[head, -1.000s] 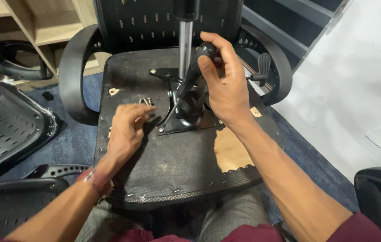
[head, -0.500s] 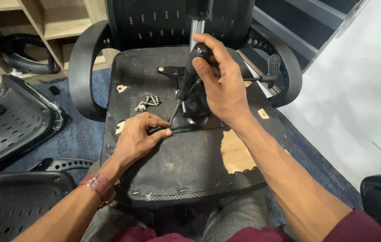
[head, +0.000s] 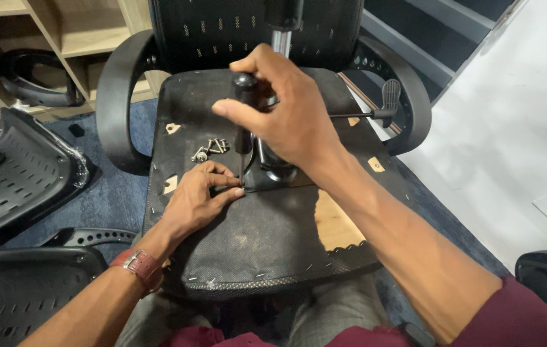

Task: The person attaches an armrest to an office chair using a screwdriver and screws. They align the armrest, insert screws, and tighten them to secure the armrest to the chair base.

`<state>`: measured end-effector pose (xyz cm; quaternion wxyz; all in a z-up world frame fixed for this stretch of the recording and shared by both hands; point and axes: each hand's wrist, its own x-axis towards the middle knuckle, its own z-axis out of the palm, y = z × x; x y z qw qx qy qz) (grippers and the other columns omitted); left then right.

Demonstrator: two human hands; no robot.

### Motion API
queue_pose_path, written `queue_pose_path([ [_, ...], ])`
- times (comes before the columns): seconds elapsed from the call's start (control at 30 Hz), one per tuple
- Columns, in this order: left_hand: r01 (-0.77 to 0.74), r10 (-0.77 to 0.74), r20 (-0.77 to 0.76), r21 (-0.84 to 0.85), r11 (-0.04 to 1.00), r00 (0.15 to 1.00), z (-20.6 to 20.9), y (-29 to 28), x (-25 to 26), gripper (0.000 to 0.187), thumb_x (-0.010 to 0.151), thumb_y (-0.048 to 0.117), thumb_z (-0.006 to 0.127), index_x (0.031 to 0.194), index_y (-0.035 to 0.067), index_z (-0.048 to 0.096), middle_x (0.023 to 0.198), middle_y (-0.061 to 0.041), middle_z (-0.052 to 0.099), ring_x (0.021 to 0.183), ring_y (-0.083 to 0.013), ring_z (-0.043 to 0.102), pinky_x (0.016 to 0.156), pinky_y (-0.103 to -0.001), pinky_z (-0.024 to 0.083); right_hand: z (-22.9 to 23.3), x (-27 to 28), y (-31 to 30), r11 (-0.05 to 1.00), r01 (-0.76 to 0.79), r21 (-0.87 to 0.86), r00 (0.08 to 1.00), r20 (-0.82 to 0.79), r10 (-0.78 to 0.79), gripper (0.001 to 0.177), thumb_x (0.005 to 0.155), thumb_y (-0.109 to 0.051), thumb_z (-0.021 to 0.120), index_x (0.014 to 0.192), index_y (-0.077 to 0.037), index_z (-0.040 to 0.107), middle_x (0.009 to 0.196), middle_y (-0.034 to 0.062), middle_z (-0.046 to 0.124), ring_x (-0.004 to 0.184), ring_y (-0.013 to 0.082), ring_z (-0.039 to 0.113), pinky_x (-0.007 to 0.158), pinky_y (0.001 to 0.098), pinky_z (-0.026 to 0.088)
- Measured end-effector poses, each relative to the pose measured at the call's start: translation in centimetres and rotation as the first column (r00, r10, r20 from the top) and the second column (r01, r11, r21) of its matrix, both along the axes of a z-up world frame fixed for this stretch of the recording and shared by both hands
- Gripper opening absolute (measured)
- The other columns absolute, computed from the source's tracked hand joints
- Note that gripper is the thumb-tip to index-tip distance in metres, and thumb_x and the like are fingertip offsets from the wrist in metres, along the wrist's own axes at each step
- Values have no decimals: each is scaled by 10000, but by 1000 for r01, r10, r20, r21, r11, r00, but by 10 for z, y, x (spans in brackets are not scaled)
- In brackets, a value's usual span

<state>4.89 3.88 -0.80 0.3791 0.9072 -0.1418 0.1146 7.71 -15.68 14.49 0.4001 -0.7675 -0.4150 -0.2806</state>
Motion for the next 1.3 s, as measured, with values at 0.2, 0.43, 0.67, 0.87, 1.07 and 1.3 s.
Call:
queue_pose_path([
  [0.2,119,-129,-20,-261,958,992,-5,6,5,244,863,161,754,1054,12,772,1101,-75,722,1014,-183,684,857,-315,543,10,-3,-12,997,63,-48,998,-20,-64,533,855,-341,912,1130,-23,584,960,51,704,754,120,640,684,289,553],
  [0.43,219,-329,-79,-599,770,941,1,-5,21,210,976,42,598,1138,-22,714,1091,-59,771,1013,-86,667,933,-257,516,3,-15,11,992,-120,-39,949,-298,103,438,906,-279,784,1276,-111,620,992,59,725,785,125,719,694,296,596],
  [0.67,156,-184,-19,-447,881,983,5,-4,23,116,935,42,681,974,-44,748,922,-12,788,855,-63,668,810,-249,543,18,-8,29,987,31,-161,995,-90,-46,359,943,-358,805,1223,-146,732,1021,111,732,793,181,687,743,316,554],
  [0.87,196,-250,-52,-471,860,967,-5,-2,35,133,938,65,728,1002,-31,795,878,-34,762,829,-64,636,788,-257,539,19,11,5,992,-47,-117,993,-109,34,386,946,-313,778,1246,-96,669,1031,91,754,881,138,729,806,294,570],
  [1.07,141,-240,-131,-514,846,962,-12,-6,35,221,919,95,713,1116,28,786,956,-14,803,852,-57,688,825,-246,572,16,6,-10,998,29,-58,954,-297,-45,300,991,-304,680,1232,-127,701,953,66,753,818,138,681,752,291,550],
  [1.3,112,-252,-180,-560,821,951,-8,-3,32,214,891,99,725,1078,19,792,958,-20,814,863,-65,725,843,-243,588,16,5,3,969,201,-147,972,-90,-215,370,880,-394,786,1147,-141,748,784,88,687,680,192,649,659,335,508],
])
